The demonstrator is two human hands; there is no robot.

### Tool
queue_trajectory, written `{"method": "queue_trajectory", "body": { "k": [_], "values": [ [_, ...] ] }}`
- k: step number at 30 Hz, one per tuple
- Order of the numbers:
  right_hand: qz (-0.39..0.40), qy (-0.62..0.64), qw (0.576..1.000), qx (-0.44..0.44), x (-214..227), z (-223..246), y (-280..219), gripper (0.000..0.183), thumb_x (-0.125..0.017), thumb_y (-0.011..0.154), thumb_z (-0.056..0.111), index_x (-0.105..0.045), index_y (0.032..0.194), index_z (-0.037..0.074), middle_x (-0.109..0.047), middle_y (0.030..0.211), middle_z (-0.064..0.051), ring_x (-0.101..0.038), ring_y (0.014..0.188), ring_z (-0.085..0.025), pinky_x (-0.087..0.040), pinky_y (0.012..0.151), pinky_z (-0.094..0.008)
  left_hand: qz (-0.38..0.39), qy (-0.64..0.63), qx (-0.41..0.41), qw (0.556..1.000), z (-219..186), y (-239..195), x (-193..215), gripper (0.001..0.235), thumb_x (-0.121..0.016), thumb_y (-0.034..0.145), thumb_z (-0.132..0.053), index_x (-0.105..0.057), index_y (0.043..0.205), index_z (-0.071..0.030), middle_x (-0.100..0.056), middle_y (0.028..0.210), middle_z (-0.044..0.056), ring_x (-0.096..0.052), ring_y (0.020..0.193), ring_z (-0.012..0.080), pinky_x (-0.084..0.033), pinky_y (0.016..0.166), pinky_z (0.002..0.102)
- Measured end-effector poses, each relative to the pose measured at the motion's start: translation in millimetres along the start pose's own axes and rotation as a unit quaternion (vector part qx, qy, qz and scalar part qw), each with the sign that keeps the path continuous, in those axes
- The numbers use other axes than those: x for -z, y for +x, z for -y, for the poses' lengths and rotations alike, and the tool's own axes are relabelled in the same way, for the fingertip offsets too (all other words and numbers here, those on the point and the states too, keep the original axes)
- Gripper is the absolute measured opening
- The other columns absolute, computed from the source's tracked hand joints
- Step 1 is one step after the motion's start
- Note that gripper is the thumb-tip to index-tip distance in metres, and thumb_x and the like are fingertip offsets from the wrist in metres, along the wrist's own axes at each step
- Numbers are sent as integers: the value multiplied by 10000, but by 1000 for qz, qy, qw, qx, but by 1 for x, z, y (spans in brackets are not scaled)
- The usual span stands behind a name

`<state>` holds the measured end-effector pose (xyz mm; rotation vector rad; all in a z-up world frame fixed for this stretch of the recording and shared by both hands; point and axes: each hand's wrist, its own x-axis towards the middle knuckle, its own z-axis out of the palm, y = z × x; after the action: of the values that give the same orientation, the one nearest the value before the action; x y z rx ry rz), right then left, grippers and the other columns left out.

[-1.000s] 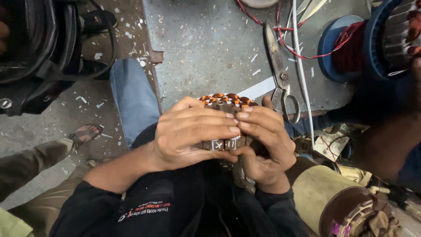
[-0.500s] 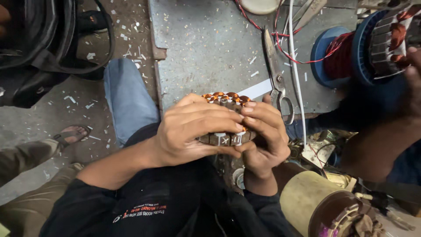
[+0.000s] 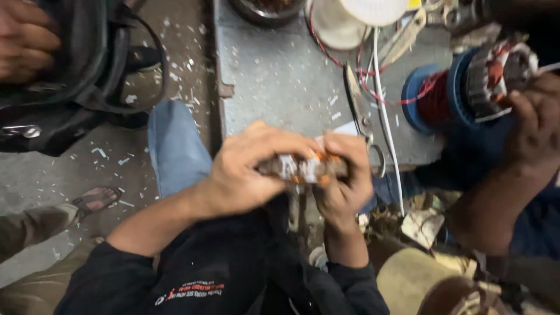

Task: The person cuts small pieces of white insulating tape using scissors and inserts them into the slots of a copper-wound motor stator. The person repeats this process for multiple slots while seated on the floor in a workshop.

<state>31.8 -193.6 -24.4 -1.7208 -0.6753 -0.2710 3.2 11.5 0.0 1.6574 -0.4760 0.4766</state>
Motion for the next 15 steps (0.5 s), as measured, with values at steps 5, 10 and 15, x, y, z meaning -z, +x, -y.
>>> {"method": "queue_trajectory", "body": {
  "k": [5, 10, 15],
  "values": [
    [-7, -50, 999, 14, 54, 39, -30, 300, -696, 1004, 267, -629, 1173, 28, -666, 1130, -225, -677, 1079, -321, -550, 1023, -420, 58, -60, -98, 992, -47, -7, 11, 310, -688, 877, -47, -730, 1170, -138, -756, 1221, -13, -727, 1102, 116, -467, 895, 285],
    [79, -24, 989, 126, 126, 36, -47, 159, -604, 992, 203, -610, 1026, 48, -697, 992, -116, -735, 920, -240, -586, 1017, -447, 59, -67, -164, 982, -83, -9, 8, 208, -595, 1112, -177, -709, 1245, -63, -722, 1302, 19, -731, 1192, 189, -500, 839, 310],
    [180, -152, 960, 152, 172, 42, -34, 113, -608, 979, 174, -608, 992, 62, -678, 963, -106, -718, 891, -234, -566, 1003, -440, 66, -95, -202, 973, -83, -19, 7, 209, -560, 1144, -133, -657, 1257, 13, -696, 1320, 100, -736, 1192, 255, -523, 877, 353]
  ]
}}
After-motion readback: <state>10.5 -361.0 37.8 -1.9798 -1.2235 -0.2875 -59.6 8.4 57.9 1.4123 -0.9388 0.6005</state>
